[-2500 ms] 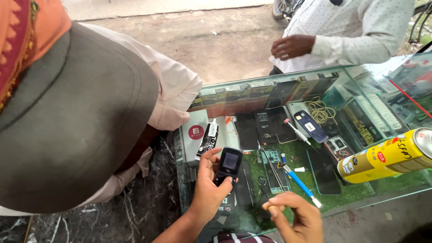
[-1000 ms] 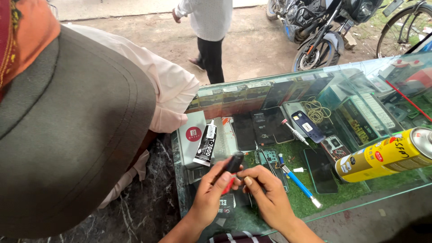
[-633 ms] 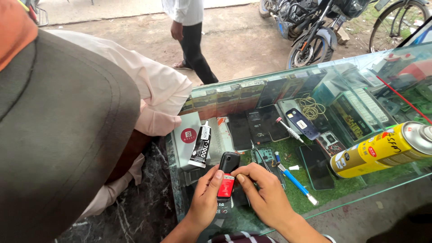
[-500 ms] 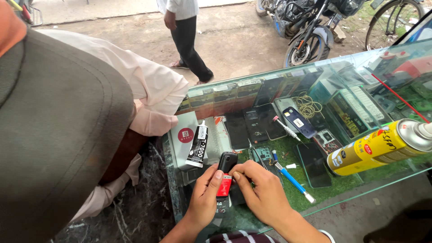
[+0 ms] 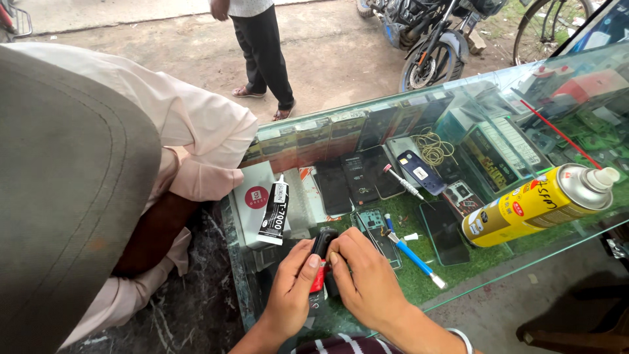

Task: The person handles a feature phone at a glass counter, removing its back cover and battery and reassembling the body. They pick up a small screwdriver and work on the phone's rear section, then handle a tube of T-7000 adhesive and apply it near the phone before setting the phone down on the counter.

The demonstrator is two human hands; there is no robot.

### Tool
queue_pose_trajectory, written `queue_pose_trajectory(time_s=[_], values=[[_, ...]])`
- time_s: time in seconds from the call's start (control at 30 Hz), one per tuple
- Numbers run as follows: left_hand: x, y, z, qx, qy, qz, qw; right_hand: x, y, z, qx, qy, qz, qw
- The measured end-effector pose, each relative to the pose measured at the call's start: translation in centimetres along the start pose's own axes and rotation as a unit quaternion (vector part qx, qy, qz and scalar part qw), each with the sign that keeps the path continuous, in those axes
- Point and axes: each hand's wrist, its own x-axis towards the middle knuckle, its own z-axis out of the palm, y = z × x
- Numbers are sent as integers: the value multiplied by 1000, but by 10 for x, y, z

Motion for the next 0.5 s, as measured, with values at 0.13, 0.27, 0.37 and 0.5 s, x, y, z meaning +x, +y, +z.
queue_pose_trajectory(time_s=[0.13,0.27,0.37,0.5], values=[[1,6,0,32,-6,-2,999,-2,3,1,16,3,-3,1000],[0,5,0,62,-16,32,997,-4,5,0,5,2,-18,1000],[0,-1,-1,21,16,-35,999,-9,5,-1,34,5,-52,998],[-2,-10,-1,-9,37,-71,997,-14,6,4,89,4,-25,996]])
